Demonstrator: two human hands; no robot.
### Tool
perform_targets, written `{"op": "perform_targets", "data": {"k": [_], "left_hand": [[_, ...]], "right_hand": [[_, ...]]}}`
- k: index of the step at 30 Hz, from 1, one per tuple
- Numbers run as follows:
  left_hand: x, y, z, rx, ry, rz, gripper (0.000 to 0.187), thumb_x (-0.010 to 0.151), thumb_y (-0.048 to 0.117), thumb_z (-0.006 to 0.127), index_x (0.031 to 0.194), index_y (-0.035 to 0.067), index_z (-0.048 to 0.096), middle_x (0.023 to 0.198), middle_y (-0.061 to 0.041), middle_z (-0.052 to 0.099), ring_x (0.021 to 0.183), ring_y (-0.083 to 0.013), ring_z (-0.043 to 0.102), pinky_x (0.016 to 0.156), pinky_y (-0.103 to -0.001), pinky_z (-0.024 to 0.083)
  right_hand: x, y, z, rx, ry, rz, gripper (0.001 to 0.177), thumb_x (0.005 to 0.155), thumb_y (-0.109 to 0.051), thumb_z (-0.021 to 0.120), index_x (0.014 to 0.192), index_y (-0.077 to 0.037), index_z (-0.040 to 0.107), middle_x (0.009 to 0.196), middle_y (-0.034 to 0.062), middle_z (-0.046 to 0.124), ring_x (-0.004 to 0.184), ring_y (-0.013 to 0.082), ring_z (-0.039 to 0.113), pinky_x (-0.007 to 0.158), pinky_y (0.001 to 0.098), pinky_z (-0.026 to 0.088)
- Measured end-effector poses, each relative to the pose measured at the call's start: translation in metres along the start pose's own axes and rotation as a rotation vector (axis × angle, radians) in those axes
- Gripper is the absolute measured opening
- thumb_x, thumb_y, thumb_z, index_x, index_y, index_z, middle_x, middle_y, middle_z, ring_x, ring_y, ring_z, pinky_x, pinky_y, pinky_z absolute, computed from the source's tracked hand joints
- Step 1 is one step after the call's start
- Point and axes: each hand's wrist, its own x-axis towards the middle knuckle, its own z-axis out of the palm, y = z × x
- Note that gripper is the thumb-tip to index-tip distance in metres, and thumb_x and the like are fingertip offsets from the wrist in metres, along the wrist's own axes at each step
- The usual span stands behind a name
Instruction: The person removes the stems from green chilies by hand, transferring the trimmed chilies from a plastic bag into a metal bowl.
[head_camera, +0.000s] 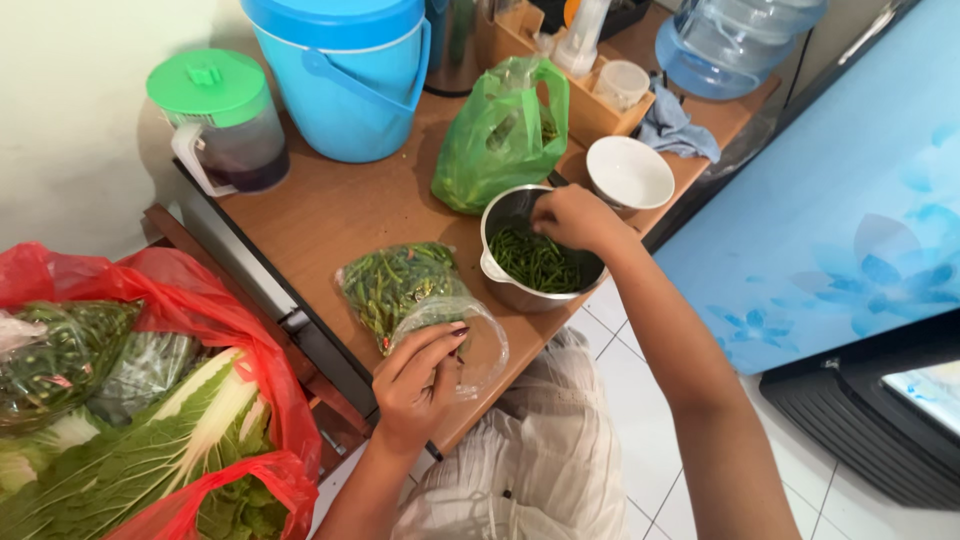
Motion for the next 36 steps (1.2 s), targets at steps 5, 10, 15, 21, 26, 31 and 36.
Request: {"op": "perform_targets", "data": {"k": [5,10,15,21,26,31,36], "left_hand": [[0.0,0.001,0.0,0.02,-0.021,0.005,0.024,0.083,-0.015,0.067,0.102,-0.002,0.073,0.105,-0.013,0.075,0.083,-0.0193,0.075,0.07,-0.027,0.06],[0.0,0.002,-0.002,0.047,-0.012,0.011,0.023,0.084,-0.014,0.068,0.102,-0.001,0.072,0.106,-0.012,0.074,0.09,-0.0218,0.075,0.076,-0.029,0.061],[-0.002,0.001,0.001,0.025,-0.033,-0.024,0.022,0.085,-0.013,0.069,0.103,-0.001,0.073,0.107,-0.012,0.075,0.086,-0.0188,0.075,0.074,-0.028,0.061],[0.006,0.015,0.006,-0.189,-0.095,-0.223,0.023,0.094,-0.002,0.07,0.116,-0.002,0.069,0.117,-0.015,0.073,0.083,-0.0132,0.072,0.073,-0.026,0.06],[0.012,0.026,0.012,-0.192,-0.205,-0.271,0.029,0.093,0.002,0.072,0.121,-0.003,0.067,0.116,-0.015,0.072,0.086,-0.0144,0.072,0.075,-0.026,0.059],[0.001,0.026,0.025,-0.331,-0.29,-0.442,0.022,0.091,0.001,0.075,0.113,-0.002,0.071,0.102,-0.01,0.077,0.084,-0.0137,0.077,0.072,-0.024,0.063],[-0.013,0.027,0.03,-0.472,-0.375,-0.608,0.023,0.093,-0.003,0.069,0.115,-0.002,0.076,0.103,-0.009,0.076,0.079,-0.0143,0.075,0.07,-0.024,0.063]], "right_hand": [[0.002,0.022,0.046,-0.213,-0.169,0.093,0.027,0.076,-0.01,0.075,0.102,-0.014,0.078,0.095,0.0129,0.075,0.092,0.0324,0.071,0.081,0.0439,0.055],[0.005,0.025,0.05,-0.089,-0.128,0.145,0.023,0.075,-0.01,0.078,0.097,-0.013,0.079,0.094,0.0106,0.076,0.093,0.0305,0.071,0.081,0.0422,0.056],[-0.007,0.008,0.012,0.099,0.036,0.05,0.023,0.075,-0.004,0.077,0.097,-0.01,0.078,0.089,0.0105,0.077,0.083,0.0297,0.074,0.075,0.0394,0.057],[-0.057,-0.06,-0.045,0.47,0.174,-0.043,0.022,0.079,-0.002,0.078,0.101,-0.006,0.076,0.087,0.0078,0.078,0.075,0.0236,0.075,0.069,0.0329,0.057],[-0.122,-0.134,-0.059,0.459,0.226,-0.297,0.022,0.08,-0.004,0.08,0.102,-0.007,0.077,0.086,0.0085,0.073,0.081,0.0243,0.071,0.071,0.036,0.054],[-0.155,-0.151,-0.046,0.639,0.229,-0.261,0.021,0.085,-0.001,0.079,0.106,-0.004,0.077,0.093,0.0082,0.077,0.084,0.0194,0.076,0.074,0.0306,0.058],[-0.168,-0.128,0.0,1.317,0.193,-0.039,0.023,0.088,0.007,0.076,0.11,0.006,0.074,0.102,0.014,0.077,0.091,0.0182,0.074,0.081,0.0305,0.06]]}}
